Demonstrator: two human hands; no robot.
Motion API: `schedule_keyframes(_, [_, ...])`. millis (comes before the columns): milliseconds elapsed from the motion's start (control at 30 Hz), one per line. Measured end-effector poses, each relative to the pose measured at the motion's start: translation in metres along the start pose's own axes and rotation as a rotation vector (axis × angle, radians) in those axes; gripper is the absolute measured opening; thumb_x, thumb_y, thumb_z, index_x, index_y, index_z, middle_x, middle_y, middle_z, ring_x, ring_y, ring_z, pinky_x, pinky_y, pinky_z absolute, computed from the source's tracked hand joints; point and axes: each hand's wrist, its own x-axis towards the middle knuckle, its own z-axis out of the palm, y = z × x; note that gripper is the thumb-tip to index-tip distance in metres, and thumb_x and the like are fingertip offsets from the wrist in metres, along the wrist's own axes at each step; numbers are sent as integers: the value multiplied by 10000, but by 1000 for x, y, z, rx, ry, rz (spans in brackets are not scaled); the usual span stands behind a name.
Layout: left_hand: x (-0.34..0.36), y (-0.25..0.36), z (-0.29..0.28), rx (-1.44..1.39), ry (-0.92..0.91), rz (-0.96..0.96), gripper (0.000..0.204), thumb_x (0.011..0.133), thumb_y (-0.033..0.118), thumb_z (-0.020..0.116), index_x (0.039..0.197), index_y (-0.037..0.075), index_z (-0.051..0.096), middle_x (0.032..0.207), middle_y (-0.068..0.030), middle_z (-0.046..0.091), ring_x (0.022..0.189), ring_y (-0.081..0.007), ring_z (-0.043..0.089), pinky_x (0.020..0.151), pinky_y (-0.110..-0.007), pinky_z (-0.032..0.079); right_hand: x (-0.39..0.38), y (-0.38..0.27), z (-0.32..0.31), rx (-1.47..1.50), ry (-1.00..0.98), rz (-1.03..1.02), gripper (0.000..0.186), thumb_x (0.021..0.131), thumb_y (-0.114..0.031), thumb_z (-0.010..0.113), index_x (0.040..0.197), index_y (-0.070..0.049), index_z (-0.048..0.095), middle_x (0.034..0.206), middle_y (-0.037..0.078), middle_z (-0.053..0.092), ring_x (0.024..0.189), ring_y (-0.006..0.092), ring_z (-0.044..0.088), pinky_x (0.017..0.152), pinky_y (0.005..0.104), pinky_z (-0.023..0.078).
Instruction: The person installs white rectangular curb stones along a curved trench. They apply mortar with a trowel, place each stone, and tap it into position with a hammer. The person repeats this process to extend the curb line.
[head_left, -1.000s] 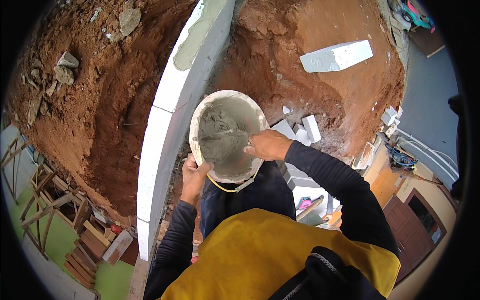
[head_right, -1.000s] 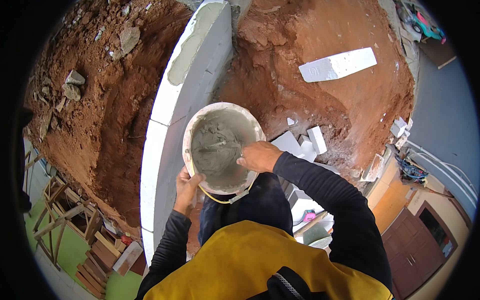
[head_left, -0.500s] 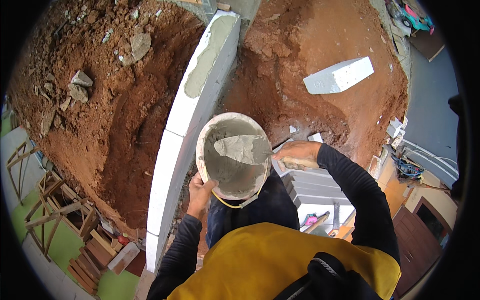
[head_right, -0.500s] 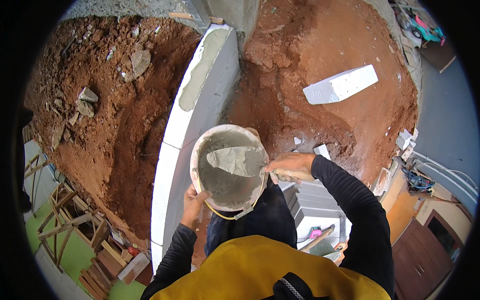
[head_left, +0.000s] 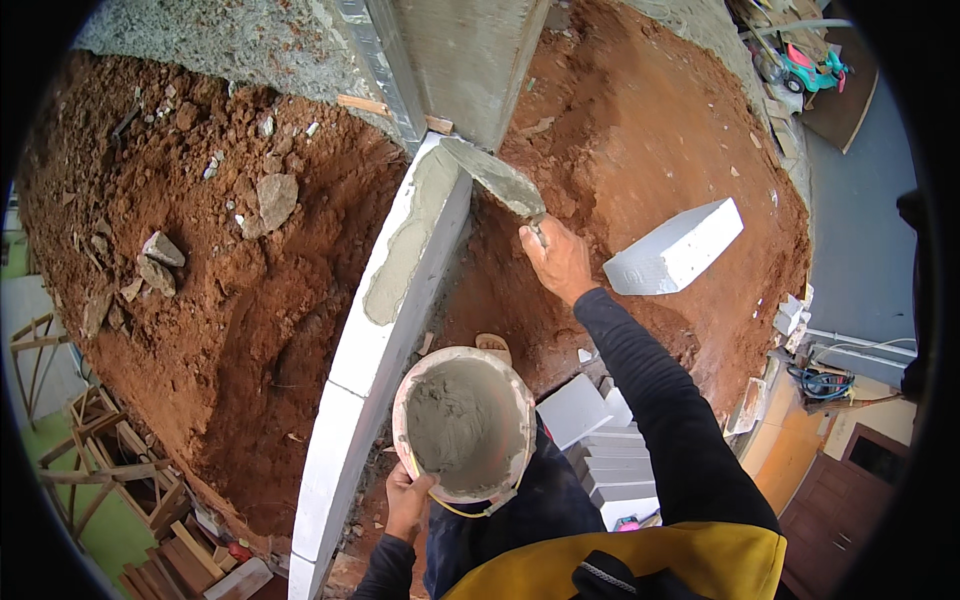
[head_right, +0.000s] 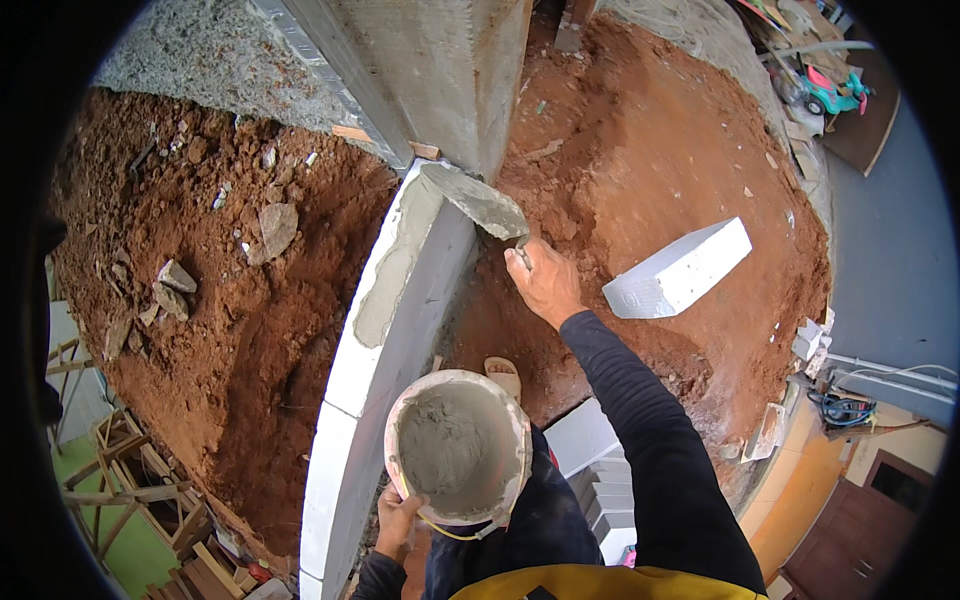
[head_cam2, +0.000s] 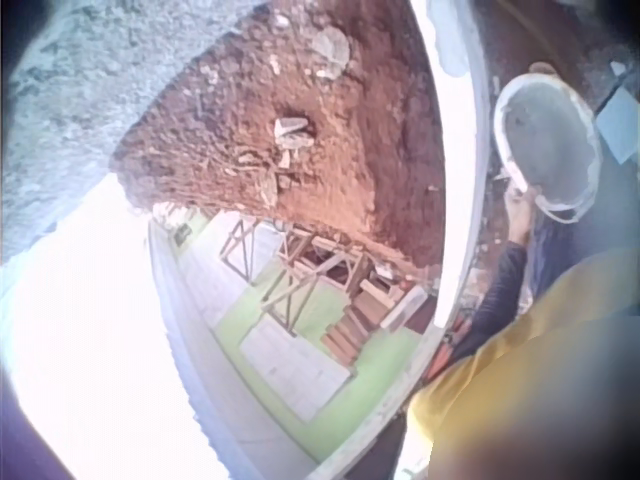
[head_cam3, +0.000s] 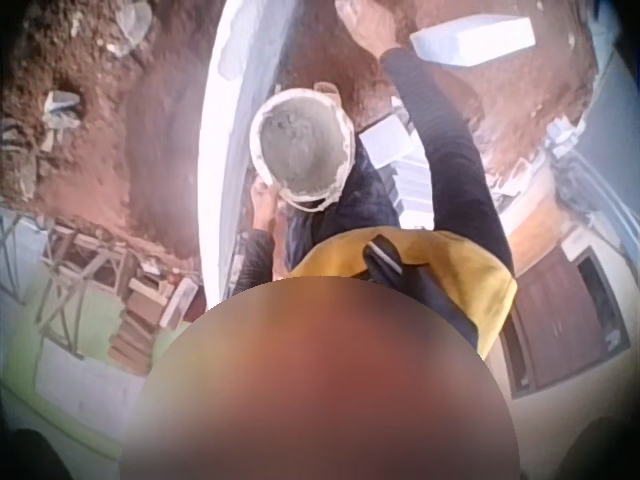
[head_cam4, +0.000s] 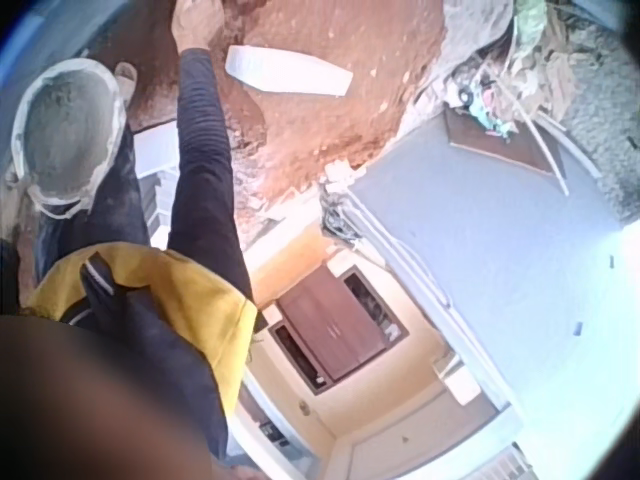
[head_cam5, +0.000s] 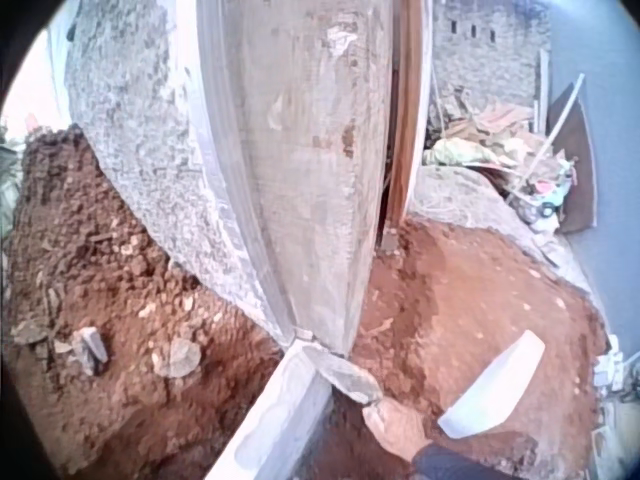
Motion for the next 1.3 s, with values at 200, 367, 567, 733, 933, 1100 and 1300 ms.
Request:
schedule_keyframes(200, [6, -14, 1, -1, 10, 16, 330, 840, -122, 630, 1153, -40, 698, 1101, -100, 766, 923, -180, 732, 870, -334, 586, -24, 29, 37, -158, -65, -29, 330, 1042, -357, 657, 1103, -38, 603, 1065, 188, 675, 989, 434, 684, 811, 549, 559])
schedule_keyframes(367, [10, -15, 3, -14, -13, 15, 313, 840, -112, 639, 1136, -36, 705, 1090, -91, 767, 922, -172, 727, 868, -329, 582, -27, 22, 25, -43, -32, 8, 307, 1053, -321, 651, 1161, -35, 615, 1052, 215, 690, 1008, 460, 675, 845, 545, 544])
schedule_keyframes(567, [22, -11, 13, 76, 18, 51, 331, 835, -121, 647, 1149, -39, 710, 1123, -82, 762, 972, -170, 725, 889, -323, 576, -12, 17, 26, -109, -102, 44, 348, 1056, -356, 653, 1170, -30, 614, 1070, 257, 691, 1000, 482, 669, 846, 555, 534])
schedule_keyframes(733, [64, -31, 15, -159, -126, 40, 313, 869, -62, 634, 1170, -1, 693, 1054, -58, 761, 898, -151, 727, 799, -316, 592, -168, 21, -37, -54, -245, 274, 422, 1019, -437, 707, 988, -28, 609, 851, 219, 688, 818, 485, 675, 735, 550, 534])
schedule_keyframes(933, [209, -94, 21, -33, -145, 65, 405, 848, -49, 617, 1246, 16, 660, 1118, -92, 731, 968, -243, 737, 843, -382, 626, -326, -28, -88, -1, -318, 827, 448, 1017, -466, 708, 993, -21, 661, 822, 199, 703, 733, 423, 666, 699, 464, 530])
schedule_keyframes(1100, [310, -122, 36, 98, -154, 10, 414, 870, 23, 642, 1282, 44, 625, 1051, -65, 638, 929, -241, 667, 858, -435, 615, -451, -54, -76, 158, -254, 1259, 494, 1038, -505, 645, 1120, -18, 653, 851, 162, 698, 766, 307, 697, 749, 424, 554])
schedule_keyframes(1300, [371, -169, 5, 1, -153, -148, 441, 919, 76, 670, 1351, 90, 579, 1224, -80, 631, 1107, -285, 644, 928, -482, 550, -463, -30, -21, 145, -331, 1277, 507, 1045, -501, 648, 1244, -36, 618, 862, 156, 679, 770, 282, 700, 728, 428, 545])
